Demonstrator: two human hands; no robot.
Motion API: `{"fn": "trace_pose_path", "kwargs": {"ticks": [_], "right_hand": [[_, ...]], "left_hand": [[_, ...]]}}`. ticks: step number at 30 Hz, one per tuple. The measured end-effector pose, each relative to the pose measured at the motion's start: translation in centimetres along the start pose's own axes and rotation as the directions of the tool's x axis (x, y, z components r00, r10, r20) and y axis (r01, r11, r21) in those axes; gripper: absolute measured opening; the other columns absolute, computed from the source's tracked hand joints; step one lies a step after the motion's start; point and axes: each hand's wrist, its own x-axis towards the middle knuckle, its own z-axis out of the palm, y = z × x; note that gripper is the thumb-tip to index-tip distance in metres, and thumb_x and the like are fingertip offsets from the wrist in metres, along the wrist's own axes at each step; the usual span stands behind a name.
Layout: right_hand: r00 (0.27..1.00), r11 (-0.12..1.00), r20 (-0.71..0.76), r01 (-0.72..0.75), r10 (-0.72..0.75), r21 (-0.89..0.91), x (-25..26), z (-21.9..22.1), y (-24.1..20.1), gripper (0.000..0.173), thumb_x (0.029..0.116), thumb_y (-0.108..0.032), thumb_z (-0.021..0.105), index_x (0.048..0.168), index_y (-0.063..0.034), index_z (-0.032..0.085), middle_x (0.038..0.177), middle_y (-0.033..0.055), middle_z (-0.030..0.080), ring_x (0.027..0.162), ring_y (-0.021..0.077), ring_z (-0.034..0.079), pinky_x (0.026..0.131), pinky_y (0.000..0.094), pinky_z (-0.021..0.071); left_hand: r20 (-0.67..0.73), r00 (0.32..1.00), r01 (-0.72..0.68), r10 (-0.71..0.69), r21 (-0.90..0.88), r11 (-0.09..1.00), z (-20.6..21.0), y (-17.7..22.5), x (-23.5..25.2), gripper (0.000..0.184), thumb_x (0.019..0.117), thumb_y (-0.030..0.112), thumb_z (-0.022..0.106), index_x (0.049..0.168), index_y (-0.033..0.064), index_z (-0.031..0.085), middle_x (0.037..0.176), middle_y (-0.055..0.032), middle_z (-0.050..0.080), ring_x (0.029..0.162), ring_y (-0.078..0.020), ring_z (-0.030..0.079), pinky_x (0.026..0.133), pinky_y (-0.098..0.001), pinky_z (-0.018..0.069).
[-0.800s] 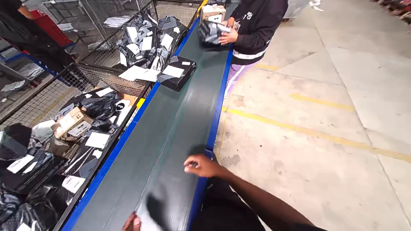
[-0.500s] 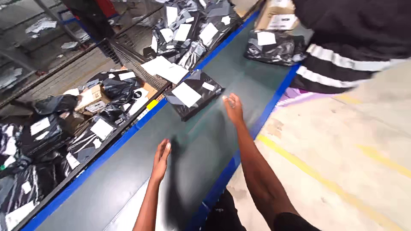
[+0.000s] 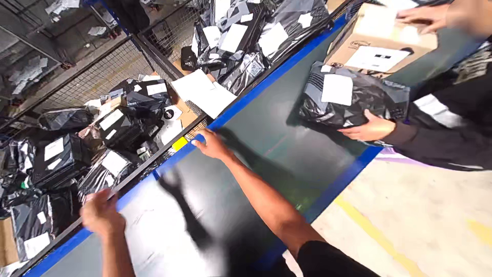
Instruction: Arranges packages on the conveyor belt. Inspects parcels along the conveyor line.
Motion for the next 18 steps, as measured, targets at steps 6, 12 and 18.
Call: {"fn": "trace_pose_path", "kwargs": {"ticks": [6,12,18], "right_hand": [[0.959,0.909,-0.191,-0.264,0.210,-0.323,9.8,-2.4,8.5,0.078,0.0933,-0.060,0.061,0.150,-0.0068,0.051,0.157,0.0183,0.046,0.147,0.0309,0.043,0.121,0.0467,0.0370],[0.971,0.808,-0.076,-0.231,0.227,-0.542,14.6,0.3,10.3,0.047,0.1022,-0.039,0.052,0.140,-0.0127,0.062,0.149,0.0114,0.057,0.141,0.0314,0.050,0.116,0.0504,0.0413],[0.987,0.760,-0.108,-0.159,0.118,-0.630,13.0,3.7,9.5,0.039,0.1078,-0.036,0.041,0.132,-0.0242,0.069,0.144,0.0019,0.062,0.138,0.0287,0.053,0.107,0.0513,0.0457]], "left_hand": [[0.478,0.851,0.108,-0.215,0.241,0.965,25.8,-6.6,4.9,0.054,0.1058,0.041,0.053,0.135,-0.0047,0.055,0.125,-0.0195,0.066,0.114,-0.0265,0.067,0.096,-0.0459,0.0578],[0.405,0.790,0.271,-0.461,0.444,0.854,45.6,-13.0,18.2,0.083,0.0971,0.062,0.057,0.147,-0.0030,0.041,0.137,-0.0279,0.055,0.120,-0.0382,0.061,0.097,-0.0556,0.0555],[0.400,0.857,0.255,-0.326,0.220,0.941,46.3,-14.4,20.0,0.045,0.0934,0.032,0.069,0.124,0.0001,0.061,0.118,-0.0166,0.067,0.106,-0.0280,0.068,0.090,-0.0512,0.0580]]}}
